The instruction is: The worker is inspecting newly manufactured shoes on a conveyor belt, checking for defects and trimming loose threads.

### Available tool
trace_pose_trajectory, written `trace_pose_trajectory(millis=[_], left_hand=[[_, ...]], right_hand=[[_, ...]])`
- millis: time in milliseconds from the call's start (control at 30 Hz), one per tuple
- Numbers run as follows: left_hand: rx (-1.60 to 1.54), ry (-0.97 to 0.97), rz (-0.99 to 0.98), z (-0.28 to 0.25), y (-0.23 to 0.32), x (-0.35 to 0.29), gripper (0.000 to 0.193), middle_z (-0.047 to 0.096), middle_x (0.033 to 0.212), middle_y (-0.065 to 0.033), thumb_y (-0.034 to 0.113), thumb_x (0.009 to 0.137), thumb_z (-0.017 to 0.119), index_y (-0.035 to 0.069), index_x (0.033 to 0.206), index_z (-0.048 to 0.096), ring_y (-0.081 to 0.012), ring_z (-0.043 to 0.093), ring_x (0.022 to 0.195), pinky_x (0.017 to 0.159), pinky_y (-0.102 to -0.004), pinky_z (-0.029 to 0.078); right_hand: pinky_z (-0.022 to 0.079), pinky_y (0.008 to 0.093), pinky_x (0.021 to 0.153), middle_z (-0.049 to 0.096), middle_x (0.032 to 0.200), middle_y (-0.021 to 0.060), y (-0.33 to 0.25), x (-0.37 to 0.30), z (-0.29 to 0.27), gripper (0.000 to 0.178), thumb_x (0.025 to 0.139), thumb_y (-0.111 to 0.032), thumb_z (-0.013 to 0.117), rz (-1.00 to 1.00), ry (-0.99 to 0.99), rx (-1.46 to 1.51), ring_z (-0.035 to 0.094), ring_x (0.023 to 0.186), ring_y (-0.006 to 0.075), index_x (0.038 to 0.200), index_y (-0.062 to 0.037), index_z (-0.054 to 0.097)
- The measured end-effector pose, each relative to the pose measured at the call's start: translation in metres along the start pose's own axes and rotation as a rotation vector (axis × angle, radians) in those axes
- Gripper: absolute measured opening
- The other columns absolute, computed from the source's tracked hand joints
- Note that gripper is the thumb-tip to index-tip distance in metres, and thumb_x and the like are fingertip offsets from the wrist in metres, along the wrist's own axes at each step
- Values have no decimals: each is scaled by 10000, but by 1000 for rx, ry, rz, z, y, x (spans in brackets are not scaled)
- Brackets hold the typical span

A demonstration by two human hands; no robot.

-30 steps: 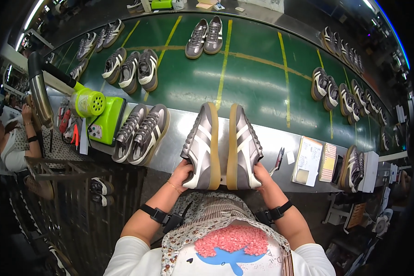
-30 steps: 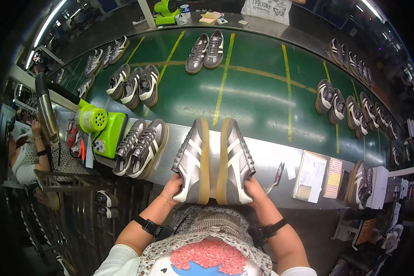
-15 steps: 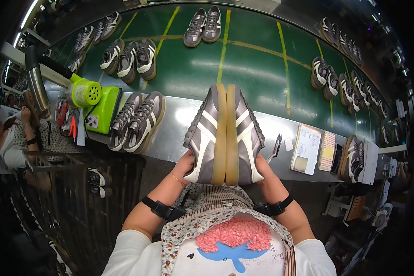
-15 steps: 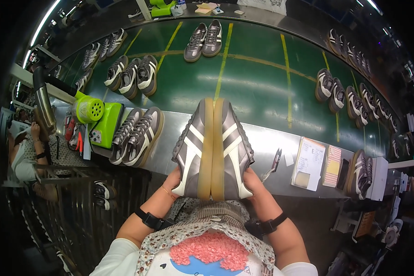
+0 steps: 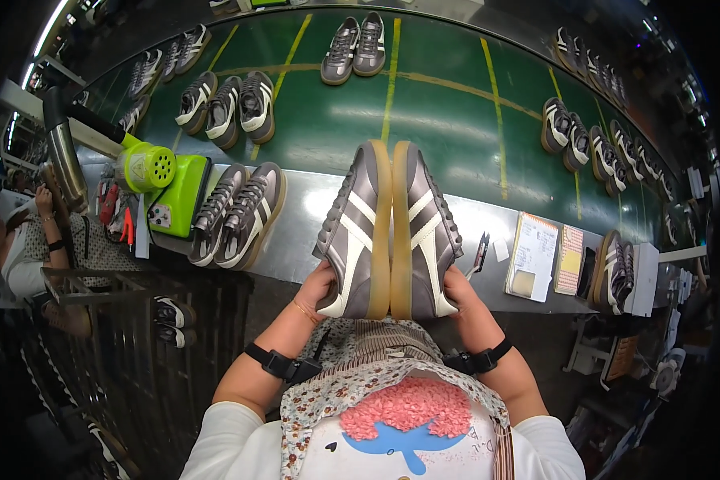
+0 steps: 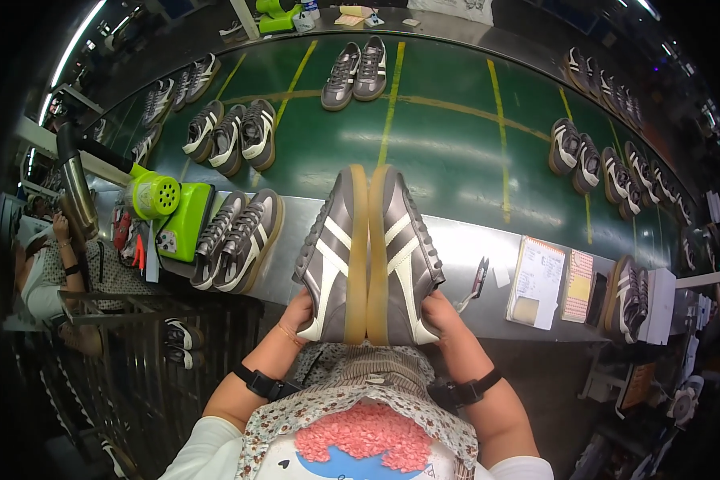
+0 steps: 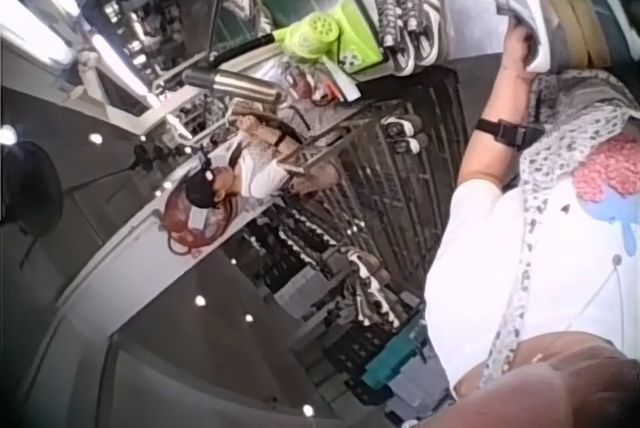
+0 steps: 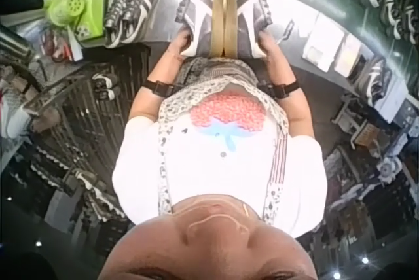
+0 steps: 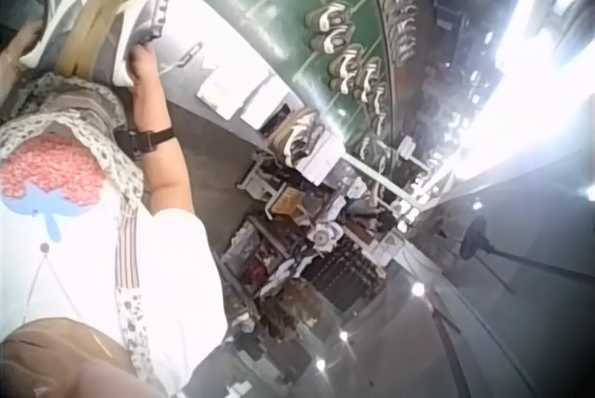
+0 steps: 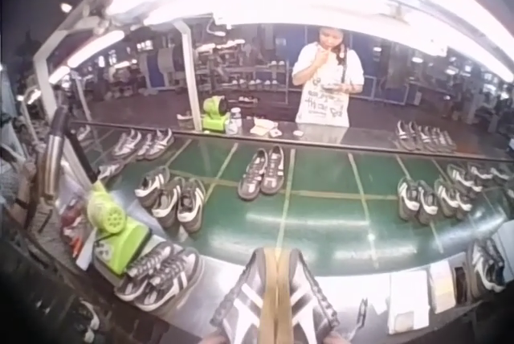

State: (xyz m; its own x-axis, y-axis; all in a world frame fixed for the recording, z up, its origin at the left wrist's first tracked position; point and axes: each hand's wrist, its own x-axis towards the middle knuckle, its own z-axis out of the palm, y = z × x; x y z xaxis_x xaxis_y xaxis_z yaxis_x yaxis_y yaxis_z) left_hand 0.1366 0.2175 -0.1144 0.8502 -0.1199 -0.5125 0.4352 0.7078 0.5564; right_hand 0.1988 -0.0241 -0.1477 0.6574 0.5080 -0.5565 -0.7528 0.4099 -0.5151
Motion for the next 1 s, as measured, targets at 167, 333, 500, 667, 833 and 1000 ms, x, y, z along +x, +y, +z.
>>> trace_pose_trajectory(millis=[167,333,500,667,833,1000], left_hand=[[75,-54,120,2,8,-1,684,469,1217,-119,-88,643,410,71,1302,324,-260,493,1092,933,-366,409],[473,-12,436,2,5,5,857,301,1358,-83,-123,570,478,126,1361,264,-234,343,1231,997,-327,310],[1250,157,716,2,5,6,803,176,1414,-126,-43,566,519,125,1329,340,-271,241,1286,1031,-346,247],[1756,387,729,-1,-12,8,746,190,1408,-162,41,597,600,127,1306,385,-348,311,1218,1004,-405,265],[1781,307,611,-27,-30,29,597,339,1331,-186,115,731,599,89,1284,377,-357,358,1165,976,-416,286],[1250,271,520,-56,-26,40,489,471,1227,-180,5,795,497,33,1261,352,-310,452,1112,938,-364,355]], right_hand=[[428,345,892,494,1163,113,-2,0,-3,604,670,59,446,-83,53,0,513,1053,239,1260,-38,357],[292,313,988,307,1286,98,0,-4,7,848,594,38,506,-471,-105,-217,352,1188,226,1370,-120,203],[248,335,1013,188,1301,161,2,-3,6,801,581,-8,550,-737,161,-923,270,1220,296,1332,-124,295],[284,402,985,235,1279,183,18,0,4,740,591,-44,635,-810,364,-1223,309,1164,367,1282,-156,394],[328,449,919,327,1245,165,38,14,-2,607,678,-157,690,-660,361,-1618,351,1119,369,1234,-156,445],[359,386,898,405,1193,140,20,33,-56,502,825,-179,548,-650,159,-1182,411,1086,297,1289,-115,368]])
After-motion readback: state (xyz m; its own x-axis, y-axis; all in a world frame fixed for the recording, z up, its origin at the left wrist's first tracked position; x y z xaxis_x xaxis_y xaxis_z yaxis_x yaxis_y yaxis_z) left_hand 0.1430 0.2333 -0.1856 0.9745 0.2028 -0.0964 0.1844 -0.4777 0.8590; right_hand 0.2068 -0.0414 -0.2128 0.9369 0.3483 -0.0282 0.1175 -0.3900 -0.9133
